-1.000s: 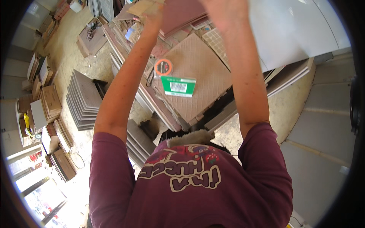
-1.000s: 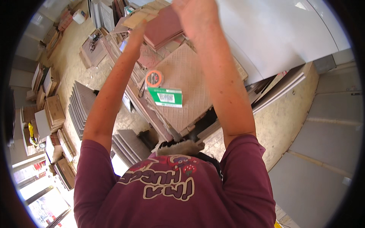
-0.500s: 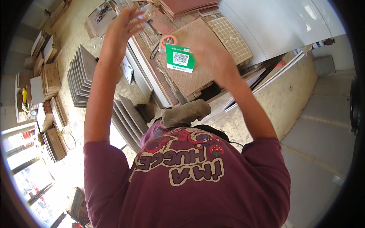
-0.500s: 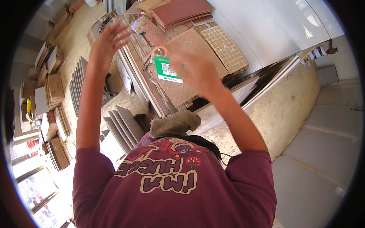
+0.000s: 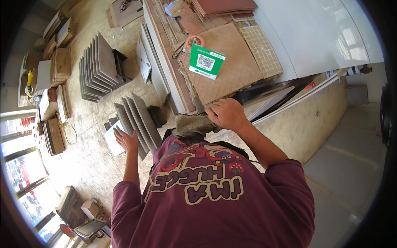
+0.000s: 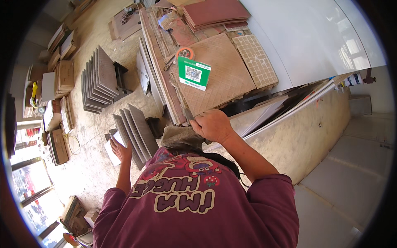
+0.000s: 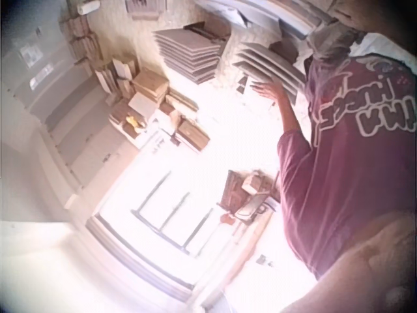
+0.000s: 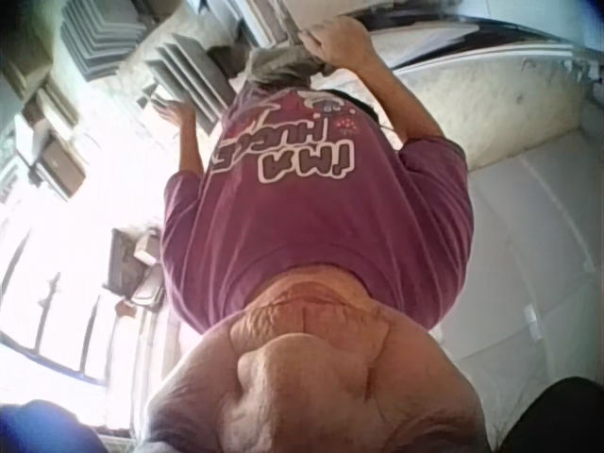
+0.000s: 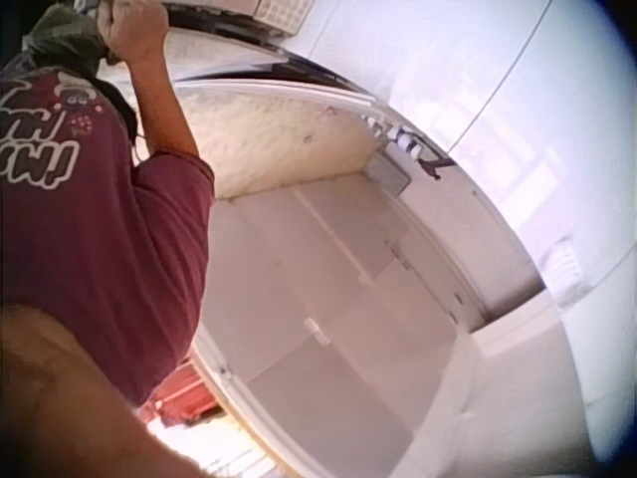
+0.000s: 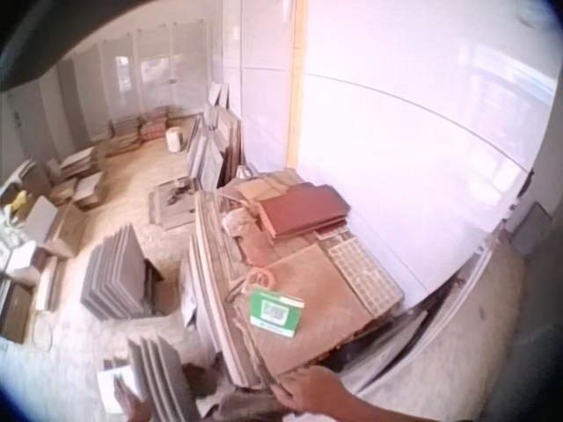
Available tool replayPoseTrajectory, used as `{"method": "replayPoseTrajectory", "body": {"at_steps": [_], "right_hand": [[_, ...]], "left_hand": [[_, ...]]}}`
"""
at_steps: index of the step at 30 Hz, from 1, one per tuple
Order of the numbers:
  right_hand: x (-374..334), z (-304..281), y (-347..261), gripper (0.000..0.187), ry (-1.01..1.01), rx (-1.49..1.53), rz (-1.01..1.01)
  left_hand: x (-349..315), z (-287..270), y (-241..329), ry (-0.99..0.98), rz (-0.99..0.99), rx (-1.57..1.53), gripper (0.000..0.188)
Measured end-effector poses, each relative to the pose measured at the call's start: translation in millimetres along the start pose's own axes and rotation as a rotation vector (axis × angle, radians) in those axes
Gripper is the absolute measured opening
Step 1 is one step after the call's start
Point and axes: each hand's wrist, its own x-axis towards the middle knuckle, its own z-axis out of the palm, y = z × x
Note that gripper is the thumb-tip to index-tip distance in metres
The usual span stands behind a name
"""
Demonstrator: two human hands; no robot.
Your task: The person picks up L-shaped tiles from a stack and places them onto another stack on a table.
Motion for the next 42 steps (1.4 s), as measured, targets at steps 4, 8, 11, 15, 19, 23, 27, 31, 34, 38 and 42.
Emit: {"method": "replayPoseTrajectory", "body": {"at_steps": [4,8,11,15,19,23,27,31,34,38,42], "right_hand": [[1.2,-2.7,-1.6,0.024,0.031,-0.001,-0.033],[1.6,-2.9,-2.2,0.024,0.041,-0.011,-0.044],[1.6,-3.9,-2.9,0.025,0.022,-0.044,-0.039],[1.3,-2.2,-2.9,0.026,0.017,-0.040,-0.027],[0.5,0.8,-1.6,0.027,0.035,-0.031,-0.036],[0.4,0.9,-2.1,0.028,0.021,-0.031,-0.031],[1.3,1.4,-3.7,0.028,0.021,-0.033,-0.031],[0.4,1.6,-2.9,0.029,0.038,-0.007,-0.027],[-0.2,3.0,-3.4,0.030,0.037,-0.010,-0.020],[1.7,-1.9,-10.9,0.031,-0.004,-0.044,0.011],[1.6,-3.6,-15.3,0.033,-0.035,-0.082,0.017]], "left_hand": [[-40.4,34.7,-22.3,-0.158,-0.256,-0.081,0.090],[-64.5,77.1,-40.2,-0.291,-0.457,-0.158,0.094],[-76.1,92.2,-47.0,-0.388,-0.505,-0.215,0.097],[-85.1,114.1,-56.4,-0.475,-0.476,-0.247,0.097],[-89.7,126.3,-51.4,-0.516,-0.470,-0.308,0.093],[-93.6,137.1,-47.0,-0.522,-0.412,-0.385,0.087],[-101.2,156.7,-46.2,-0.484,-0.390,-0.385,0.074],[-103.2,196.9,-81.1,-0.586,-0.419,-0.500,0.061],[-105.9,187.0,-75.4,-0.631,-0.395,-0.587,0.054],[-117.6,140.9,-58.8,-0.725,-0.511,-0.729,0.045],[-131.1,122.7,-66.5,-0.814,-0.604,-0.881,0.035]]}}
